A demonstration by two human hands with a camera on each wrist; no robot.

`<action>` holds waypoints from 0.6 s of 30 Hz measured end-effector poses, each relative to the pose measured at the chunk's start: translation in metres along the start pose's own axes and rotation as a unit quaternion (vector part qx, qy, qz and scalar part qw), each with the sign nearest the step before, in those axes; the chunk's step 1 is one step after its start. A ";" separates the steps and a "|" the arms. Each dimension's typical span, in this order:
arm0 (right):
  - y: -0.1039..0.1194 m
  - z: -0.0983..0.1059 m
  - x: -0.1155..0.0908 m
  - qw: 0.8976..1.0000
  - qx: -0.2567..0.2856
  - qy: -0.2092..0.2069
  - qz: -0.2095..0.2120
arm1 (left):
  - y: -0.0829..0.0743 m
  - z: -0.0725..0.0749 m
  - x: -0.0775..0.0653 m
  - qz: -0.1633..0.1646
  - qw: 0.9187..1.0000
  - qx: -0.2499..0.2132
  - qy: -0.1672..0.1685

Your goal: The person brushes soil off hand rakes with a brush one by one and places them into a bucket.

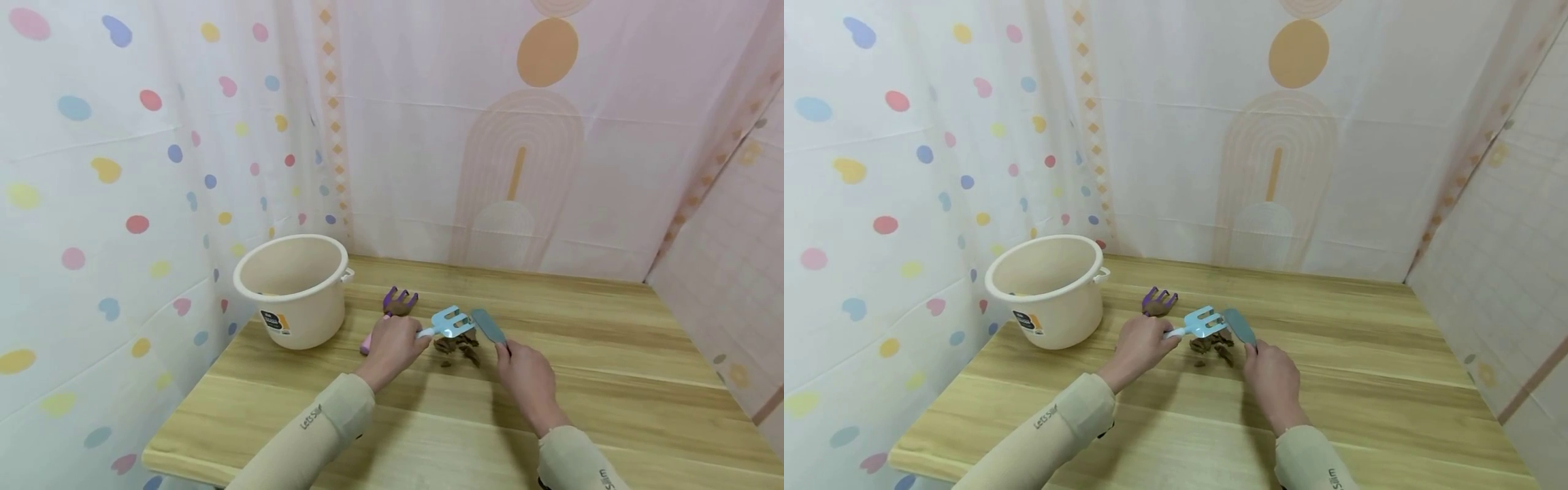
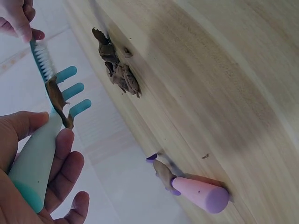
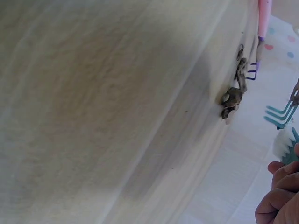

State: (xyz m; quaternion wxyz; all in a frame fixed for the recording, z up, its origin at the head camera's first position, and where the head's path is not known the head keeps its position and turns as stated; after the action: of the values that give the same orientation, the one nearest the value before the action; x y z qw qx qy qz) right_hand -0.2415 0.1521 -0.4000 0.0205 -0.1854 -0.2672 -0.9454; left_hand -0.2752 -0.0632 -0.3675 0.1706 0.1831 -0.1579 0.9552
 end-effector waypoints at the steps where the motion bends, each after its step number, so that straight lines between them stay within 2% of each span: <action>1: -0.003 -0.001 0.000 1.000 -0.003 -0.001 -0.002 | 0.000 0.000 0.000 0.000 1.000 0.001 0.001; 8: -0.020 -0.003 0.001 0.999 -0.024 0.019 -0.030 | 0.002 0.003 0.000 0.000 1.000 -0.010 -0.013; 11: -0.022 0.000 0.003 0.999 -0.024 0.020 -0.039 | 0.002 0.003 0.000 0.002 1.000 -0.013 -0.007; 18: -0.002 0.001 0.005 1.000 0.002 -0.003 0.015 | 0.001 -0.002 0.000 0.007 1.000 -0.017 0.012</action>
State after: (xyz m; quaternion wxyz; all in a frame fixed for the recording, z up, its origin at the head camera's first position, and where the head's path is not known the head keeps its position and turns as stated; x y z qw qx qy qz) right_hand -0.2460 0.1549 -0.3986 0.0345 -0.1918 -0.2662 -0.9440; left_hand -0.2761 -0.0631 -0.3691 0.1685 0.1675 -0.1733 0.9558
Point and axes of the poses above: each hand's wrist, its own x-axis towards the middle knuckle, its own z-axis out of the back of the hand, y = z × x, the point moved 8 cm from there along x, towards the middle knuckle, and after that the axes turned 5 degrees about -y, right-handed, at the moved point
